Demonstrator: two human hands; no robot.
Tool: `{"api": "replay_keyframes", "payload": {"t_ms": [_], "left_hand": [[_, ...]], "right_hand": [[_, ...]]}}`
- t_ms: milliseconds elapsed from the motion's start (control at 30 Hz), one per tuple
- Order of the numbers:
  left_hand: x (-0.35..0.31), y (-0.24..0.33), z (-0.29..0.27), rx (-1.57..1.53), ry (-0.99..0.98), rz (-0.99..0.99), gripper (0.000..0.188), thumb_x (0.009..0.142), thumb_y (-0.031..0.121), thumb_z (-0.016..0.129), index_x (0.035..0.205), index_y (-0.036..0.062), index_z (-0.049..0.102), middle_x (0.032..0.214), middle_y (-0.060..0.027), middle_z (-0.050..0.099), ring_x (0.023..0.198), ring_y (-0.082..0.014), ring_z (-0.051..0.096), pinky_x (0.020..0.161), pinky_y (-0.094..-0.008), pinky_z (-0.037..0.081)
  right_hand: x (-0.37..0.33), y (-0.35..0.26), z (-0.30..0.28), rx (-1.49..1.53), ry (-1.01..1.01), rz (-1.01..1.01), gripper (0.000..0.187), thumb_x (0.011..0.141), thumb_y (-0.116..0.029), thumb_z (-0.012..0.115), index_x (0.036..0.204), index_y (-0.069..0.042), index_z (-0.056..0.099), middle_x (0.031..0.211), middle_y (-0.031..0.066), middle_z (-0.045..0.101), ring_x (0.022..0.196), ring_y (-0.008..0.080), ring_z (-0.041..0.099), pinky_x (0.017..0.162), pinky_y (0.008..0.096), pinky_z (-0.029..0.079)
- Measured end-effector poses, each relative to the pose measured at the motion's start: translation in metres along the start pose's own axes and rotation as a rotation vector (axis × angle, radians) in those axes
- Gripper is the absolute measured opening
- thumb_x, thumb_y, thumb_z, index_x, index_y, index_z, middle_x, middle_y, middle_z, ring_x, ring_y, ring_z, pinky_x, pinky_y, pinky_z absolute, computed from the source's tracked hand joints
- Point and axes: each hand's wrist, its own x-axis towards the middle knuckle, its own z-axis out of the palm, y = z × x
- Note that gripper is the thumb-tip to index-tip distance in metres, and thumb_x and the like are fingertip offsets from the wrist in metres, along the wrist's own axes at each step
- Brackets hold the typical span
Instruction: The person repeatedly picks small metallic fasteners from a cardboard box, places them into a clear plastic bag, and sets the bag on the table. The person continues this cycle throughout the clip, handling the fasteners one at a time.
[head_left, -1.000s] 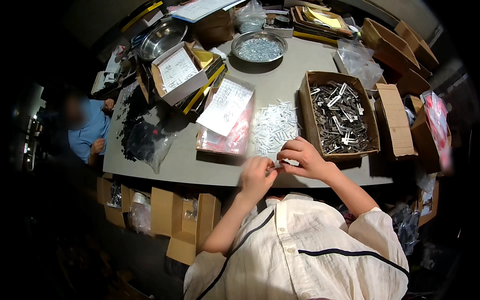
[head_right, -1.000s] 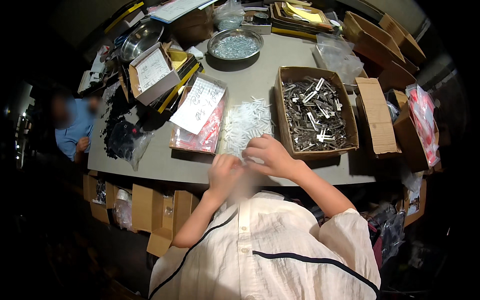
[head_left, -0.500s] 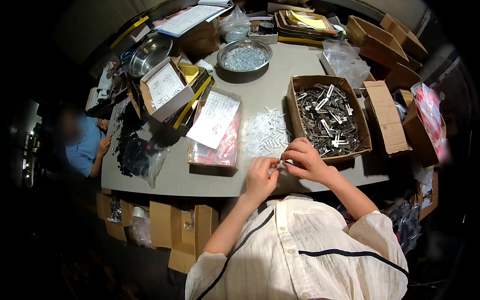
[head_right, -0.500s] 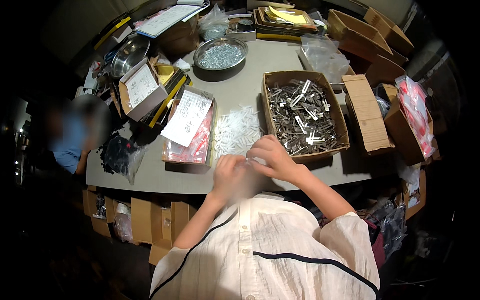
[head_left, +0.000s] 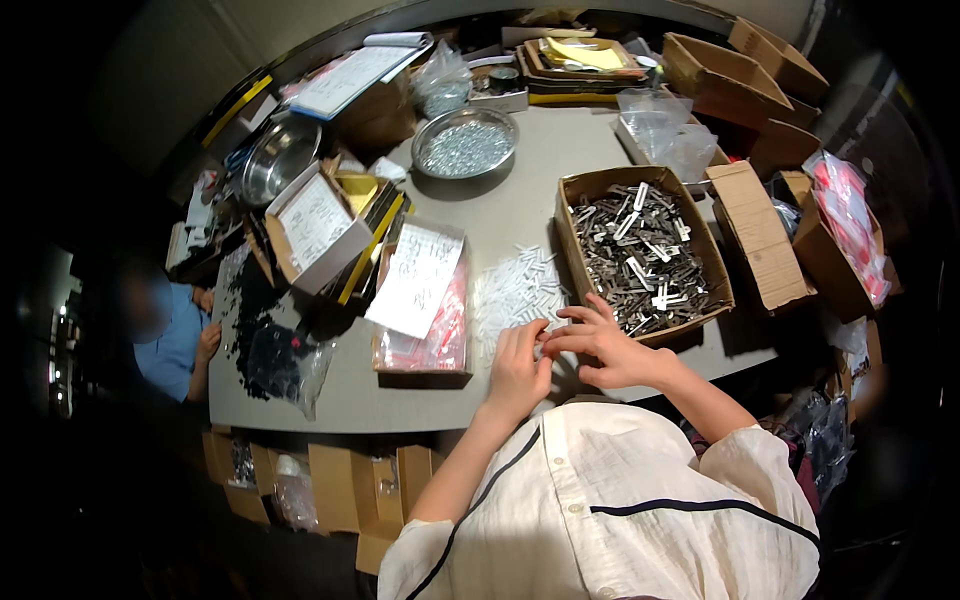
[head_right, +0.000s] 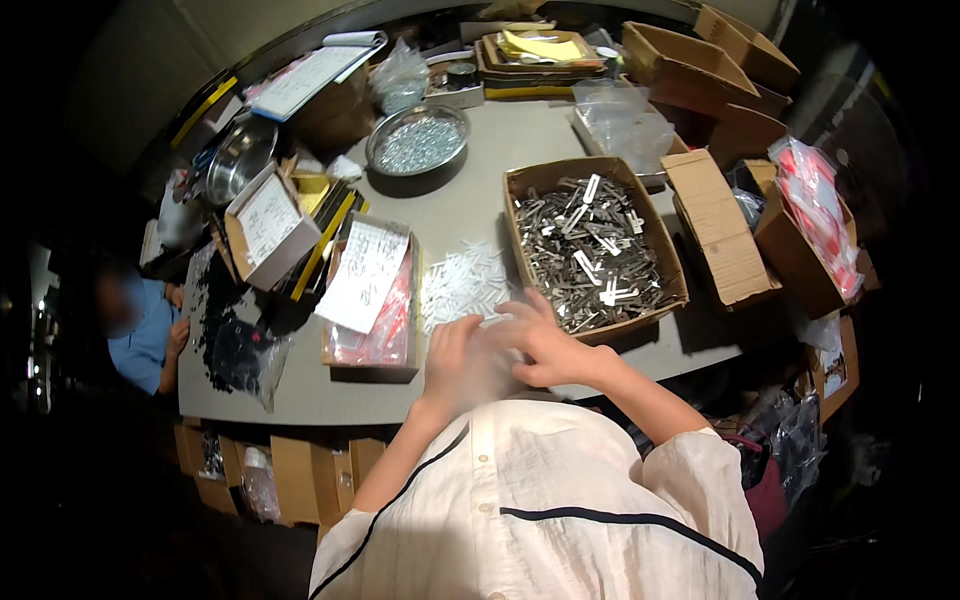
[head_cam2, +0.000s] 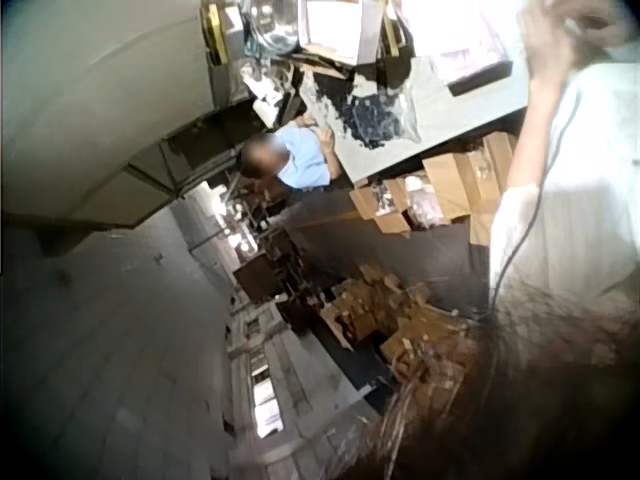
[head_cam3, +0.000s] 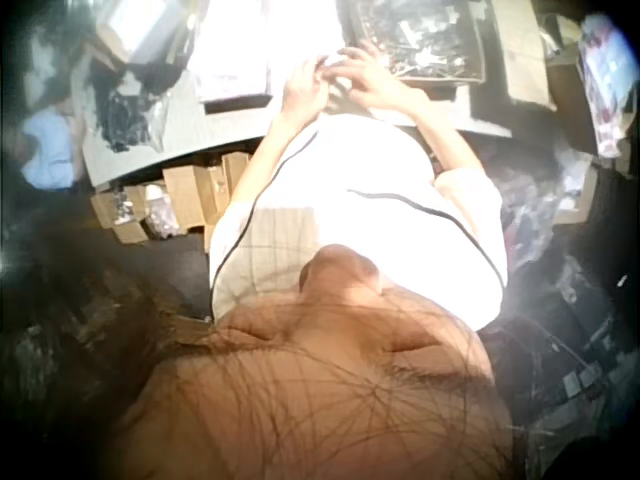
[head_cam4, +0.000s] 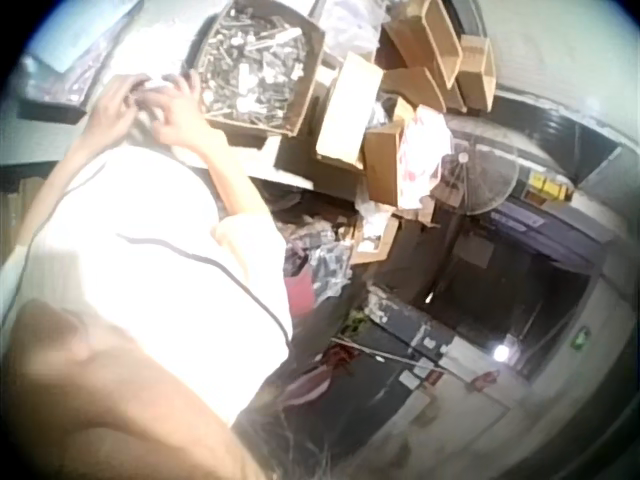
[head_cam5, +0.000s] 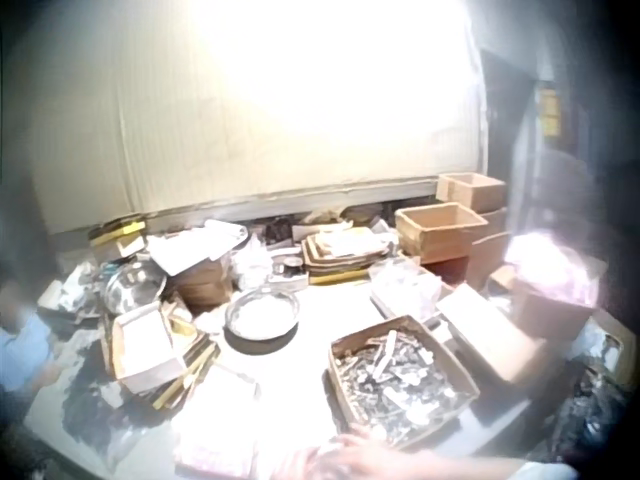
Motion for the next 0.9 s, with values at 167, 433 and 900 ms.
{"api": "replay_keyframes", "payload": {"t_ms": [167,433,900], "left_hand": [[0.026,0.012,-0.006,0.215,0.053,0.037,0.062,0.071,-0.001,0.070,0.131,0.0045,0.054,0.120,-0.0173,0.061,0.110,-0.0386,0.056,0.104,-0.0487,0.038],[0.028,-0.023,0.020,-0.011,-0.120,-0.022,0.028,0.072,0.005,0.076,0.096,0.0082,0.061,0.098,-0.0104,0.064,0.099,-0.0340,0.058,0.092,-0.0449,0.041],[0.014,-0.039,0.030,-0.238,-0.183,-0.311,0.030,0.076,0.015,0.082,0.101,0.0091,0.066,0.101,-0.0077,0.069,0.101,-0.0314,0.062,0.096,-0.0422,0.043]], "right_hand": [[-0.001,-0.008,-0.016,-0.110,-0.052,0.034,0.071,0.067,-0.020,0.062,0.137,-0.015,0.063,0.162,0.0118,0.038,0.154,0.0501,0.010,0.121,0.0695,-0.002],[0.012,0.016,-0.025,0.015,0.411,-0.061,0.020,0.073,-0.011,0.060,0.086,-0.015,0.075,0.086,-0.0005,0.069,0.090,0.0212,0.058,0.101,0.0442,0.035],[0.041,0.153,-0.038,-0.750,0.081,0.214,0.022,0.070,-0.017,0.075,0.089,-0.006,0.072,0.087,0.0085,0.071,0.101,0.0279,0.061,0.103,0.0448,0.040]]}}
